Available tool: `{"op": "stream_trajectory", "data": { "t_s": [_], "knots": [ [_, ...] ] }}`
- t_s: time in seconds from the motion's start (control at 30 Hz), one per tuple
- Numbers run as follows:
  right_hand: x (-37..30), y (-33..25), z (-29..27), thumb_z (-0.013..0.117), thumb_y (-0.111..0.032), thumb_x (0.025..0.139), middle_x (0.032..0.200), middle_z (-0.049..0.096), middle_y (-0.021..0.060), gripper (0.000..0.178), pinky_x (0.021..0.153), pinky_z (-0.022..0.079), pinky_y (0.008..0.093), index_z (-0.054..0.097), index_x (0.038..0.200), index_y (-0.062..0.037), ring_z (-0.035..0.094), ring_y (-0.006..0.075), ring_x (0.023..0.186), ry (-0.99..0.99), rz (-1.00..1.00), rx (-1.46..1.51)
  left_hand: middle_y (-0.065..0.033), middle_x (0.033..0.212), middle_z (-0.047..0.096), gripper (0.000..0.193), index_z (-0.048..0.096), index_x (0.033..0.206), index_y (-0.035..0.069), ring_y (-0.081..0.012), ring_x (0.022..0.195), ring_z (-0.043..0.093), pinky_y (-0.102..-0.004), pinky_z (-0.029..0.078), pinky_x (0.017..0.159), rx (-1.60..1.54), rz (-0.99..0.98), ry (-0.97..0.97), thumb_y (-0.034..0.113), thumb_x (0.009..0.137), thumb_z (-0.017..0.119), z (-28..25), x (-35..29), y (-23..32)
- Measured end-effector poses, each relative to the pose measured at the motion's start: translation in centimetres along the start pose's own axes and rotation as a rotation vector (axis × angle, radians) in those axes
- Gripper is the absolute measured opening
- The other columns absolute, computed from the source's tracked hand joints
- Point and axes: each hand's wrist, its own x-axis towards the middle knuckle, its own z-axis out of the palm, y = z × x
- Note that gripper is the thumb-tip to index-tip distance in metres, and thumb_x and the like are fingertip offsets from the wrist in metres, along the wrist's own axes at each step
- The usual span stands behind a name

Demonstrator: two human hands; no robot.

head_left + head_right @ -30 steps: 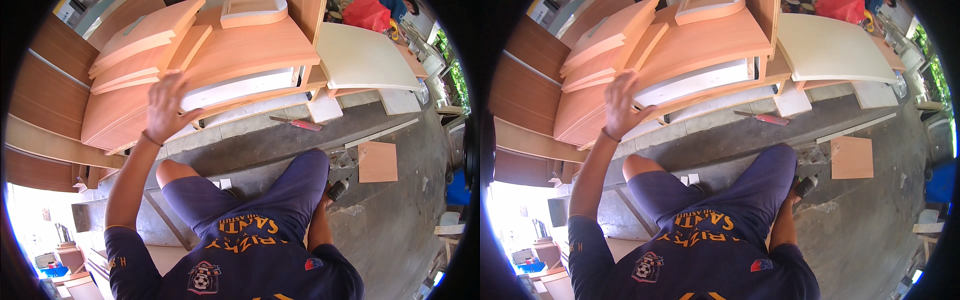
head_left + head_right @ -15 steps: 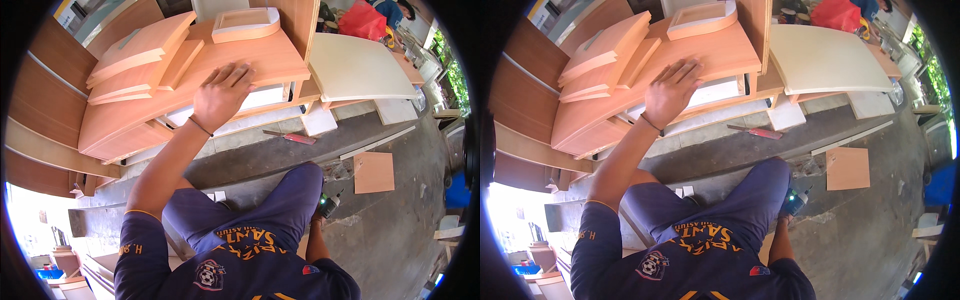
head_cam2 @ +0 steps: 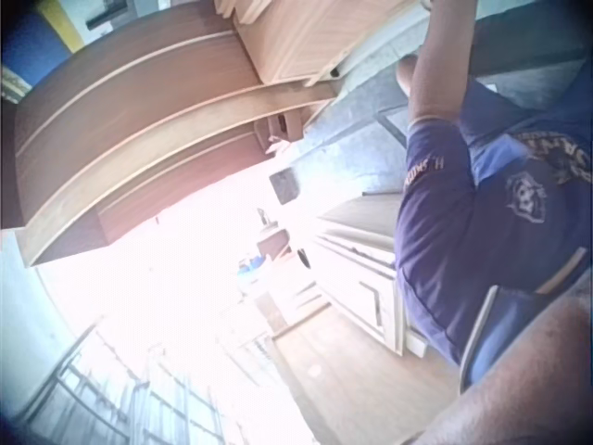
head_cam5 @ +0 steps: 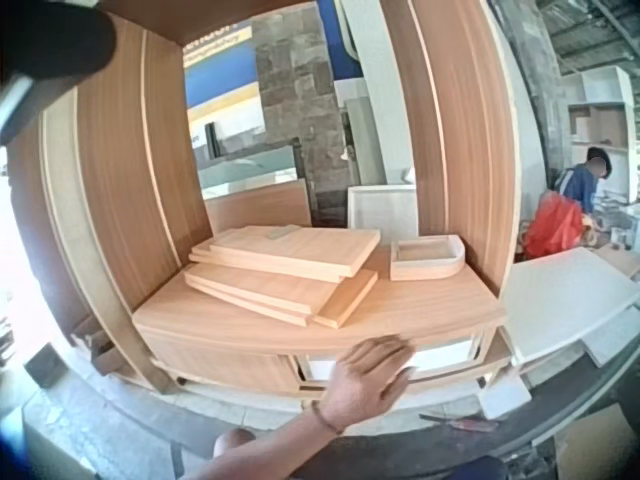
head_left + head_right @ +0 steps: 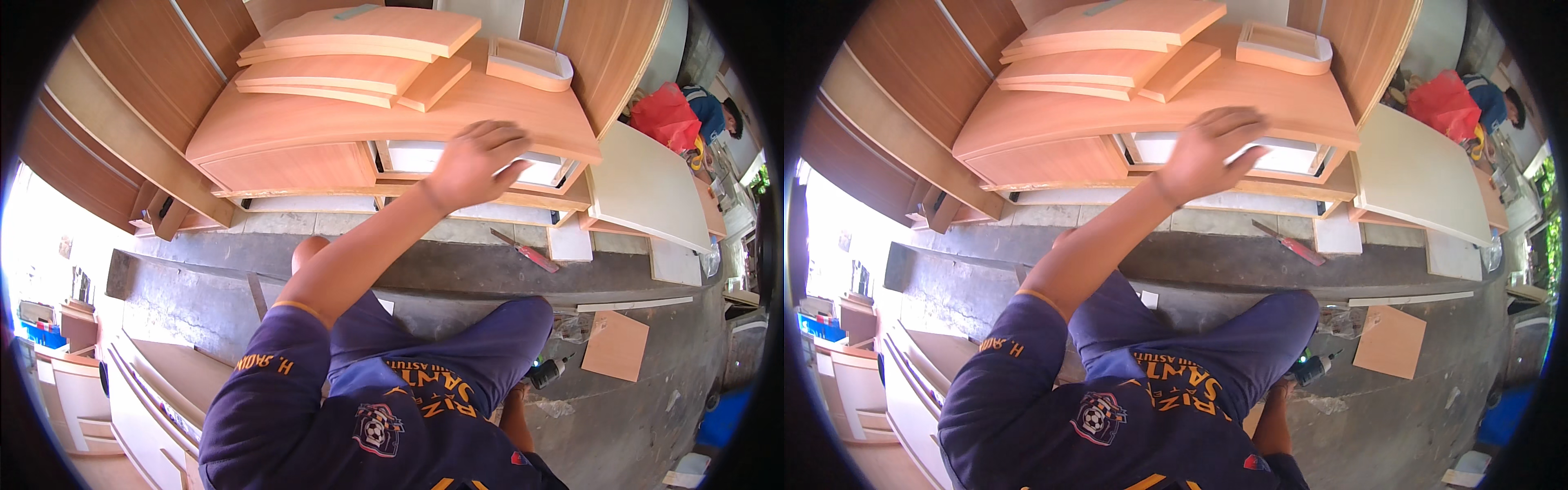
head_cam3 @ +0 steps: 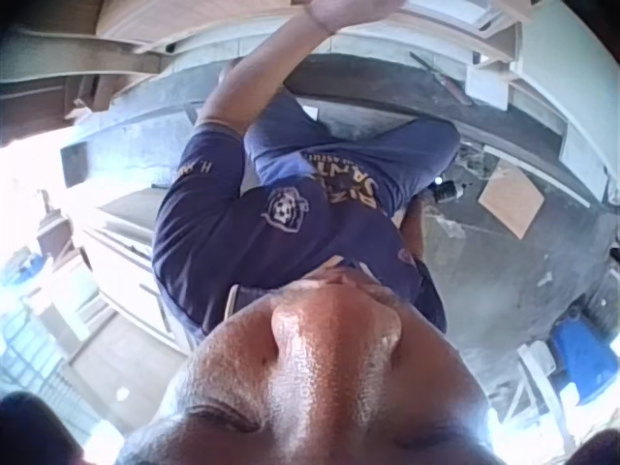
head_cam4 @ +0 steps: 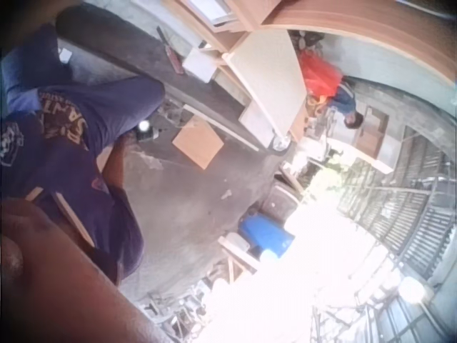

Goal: The person assembles a drawer within a wooden cabinet, using a power drill to drive screws into the drawer frame, then placing the drawer into the unit and applying adhesive tape to the edges.

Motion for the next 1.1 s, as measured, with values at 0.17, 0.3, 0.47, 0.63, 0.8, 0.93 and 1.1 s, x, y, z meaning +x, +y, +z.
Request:
{"op": "stream_trajectory", "data": {
  "t_s": [0.17, 0.3, 0.47, 0.63, 0.8, 0.93, 1.1],
  "knots": [
    [-3.7, -4.2, -2.6, 0.06, -0.026, 0.083, 0.117, 0.055, 0.0141, 0.047, 0.089, 0.039, 0.0355, 0.05, 0.118, 0.0045, 0.051, 0.0231, 0.107, -0.294, 0.387, 0.516, -0.0144, 0.109, 0.058, 0.036, 0.059, 0.107, 0.003, -0.0324, 0.106, 0.053, -0.0413, 0.042, 0.092, 0.424, -0.151, 0.05, 0.007, 0.072, 0.069, -12.1, -10.4, -6.0],
    [-7.3, -12.1, -5.1, 0.06, -0.025, 0.084, 0.118, 0.055, 0.0144, 0.048, 0.09, 0.039, 0.0356, 0.05, 0.119, 0.0045, 0.051, 0.0234, 0.108, -0.552, 0.325, 0.54, -0.0145, 0.119, 0.054, 0.048, 0.055, 0.116, 0.003, -0.0314, 0.113, 0.049, -0.0395, 0.041, 0.095, 0.829, -0.333, -0.127, 0.017, 0.074, 0.072, -23.3, -14.3, -10.2],
    [-9.9, -26.8, -4.4, 0.062, -0.018, 0.083, 0.125, 0.049, 0.0155, 0.05, 0.099, 0.033, 0.0328, 0.045, 0.124, 0.0027, 0.044, 0.0236, 0.118, -0.361, -0.793, 0.313, -0.0125, 0.128, 0.049, 0.06, 0.048, 0.126, 0.006, -0.0282, 0.119, 0.045, -0.0371, 0.039, 0.097, 0.697, -0.464, -0.375, 0.025, 0.073, 0.072, -25.7, -13.8, -14.0],
    [-12.1, -45.2, -4.3, 0.066, -0.02, 0.079, 0.122, 0.048, 0.0201, 0.048, 0.096, 0.036, 0.0398, 0.05, 0.12, -0.001, 0.046, 0.0339, 0.114, -0.173, -1.43, 0.326, -0.0122, 0.131, 0.047, 0.062, 0.047, 0.128, 0.007, -0.0288, 0.122, 0.042, -0.0404, 0.035, 0.1, 0.722, -0.357, -0.463, 0.029, 0.075, 0.069, -25.3, -13.7, -15.0],
    [-16.3, -54.2, 0.5, 0.068, -0.038, 0.074, 0.127, 0.046, 0.0118, 0.057, 0.1, 0.029, 0.0457, 0.051, 0.12, -0.0094, 0.037, 0.0302, 0.122, -0.081, -1.884, -0.074, -0.0116, 0.126, 0.052, 0.062, 0.052, 0.122, 0.005, -0.0267, 0.119, 0.046, -0.0437, 0.034, 0.098, 0.822, -0.459, -0.398, 0.038, 0.073, 0.07, -26.4, -15.5, -14.8],
    [-16.9, -55.8, 3.2, 0.069, -0.039, 0.071, 0.131, 0.043, 0.007, 0.062, 0.1, 0.023, 0.0565, 0.049, 0.124, -0.0136, 0.037, 0.0277, 0.123, -0.083, -1.944, -0.382, -0.0111, 0.123, 0.053, 0.073, 0.054, 0.12, 0.006, -0.0261, 0.116, 0.048, -0.0423, 0.034, 0.097, 0.801, -0.486, -0.286, 0.051, 0.064, 0.072, -23.3, -13.4, -14.0],
    [-20.1, -56.8, 7.0, 0.068, -0.022, 0.071, 0.129, 0.046, 0.0098, 0.063, 0.1, 0.03, 0.0485, 0.045, 0.129, -0.0143, 0.04, 0.029, 0.121, -0.17, -1.983, -0.393, -0.0086, 0.123, 0.055, 0.076, 0.058, 0.114, 0.005, -0.022, 0.118, 0.047, -0.0444, 0.03, 0.098, 0.871, -0.507, -0.106, 0.059, 0.062, 0.07, -23.0, -14.8, -12.9]
  ]
}}
